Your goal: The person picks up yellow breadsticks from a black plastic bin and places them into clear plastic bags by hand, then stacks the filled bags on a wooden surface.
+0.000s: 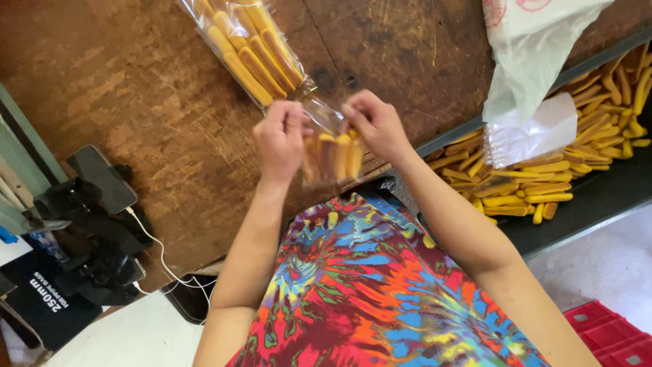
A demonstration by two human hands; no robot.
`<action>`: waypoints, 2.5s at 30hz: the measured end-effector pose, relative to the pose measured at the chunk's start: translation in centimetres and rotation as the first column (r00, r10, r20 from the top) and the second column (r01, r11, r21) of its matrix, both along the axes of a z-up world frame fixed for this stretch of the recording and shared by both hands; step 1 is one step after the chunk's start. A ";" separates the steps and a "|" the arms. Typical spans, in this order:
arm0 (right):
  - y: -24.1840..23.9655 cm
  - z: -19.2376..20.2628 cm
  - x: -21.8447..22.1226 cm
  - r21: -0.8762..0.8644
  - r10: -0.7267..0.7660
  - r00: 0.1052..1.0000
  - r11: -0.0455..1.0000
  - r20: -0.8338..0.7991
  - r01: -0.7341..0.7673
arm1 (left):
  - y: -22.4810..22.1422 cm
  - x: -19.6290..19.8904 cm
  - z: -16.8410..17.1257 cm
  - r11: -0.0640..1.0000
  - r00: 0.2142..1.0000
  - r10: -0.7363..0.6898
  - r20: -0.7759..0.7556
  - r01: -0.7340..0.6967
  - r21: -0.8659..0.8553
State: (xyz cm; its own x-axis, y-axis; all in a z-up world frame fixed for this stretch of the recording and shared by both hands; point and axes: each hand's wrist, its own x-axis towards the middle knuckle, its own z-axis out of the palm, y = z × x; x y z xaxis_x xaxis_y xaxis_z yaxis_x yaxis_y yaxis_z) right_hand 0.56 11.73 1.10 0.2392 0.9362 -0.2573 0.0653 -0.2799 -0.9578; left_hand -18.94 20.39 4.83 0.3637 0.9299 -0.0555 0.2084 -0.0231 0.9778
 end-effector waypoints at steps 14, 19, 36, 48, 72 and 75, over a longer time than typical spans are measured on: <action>-0.5 -1.2 2.6 -0.117 0.006 0.990 0.993 0.138 0.010 | 2.8 -2.9 -9.6 0.857 0.732 0.181 -0.656 0.210 0.471; -15.2 -4.4 2.2 -0.277 -0.329 0.937 0.917 -0.116 0.288 | 1.3 -2.5 -12.6 0.820 0.705 0.183 -0.685 0.275 0.502; -35.7 -11.7 4.5 -0.494 -0.622 0.699 0.511 0.351 0.703 | 6.7 -2.2 -15.4 0.638 0.468 0.210 -0.859 0.600 0.483; -32.7 -12.6 5.3 -0.465 -0.310 0.566 0.345 0.764 0.816 | 5.5 -1.9 -12.8 0.725 0.388 0.122 -0.913 0.594 0.349; -36.2 11.0 7.4 -0.337 -0.247 0.923 0.877 0.297 0.343 | -14.6 19.0 -2.0 0.012 0.083 -0.989 0.122 0.869 -0.495; -37.5 9.6 7.7 -0.434 -0.330 0.884 0.778 0.331 0.453 | -14.7 18.7 -2.4 0.015 0.021 -1.000 0.013 0.929 -0.369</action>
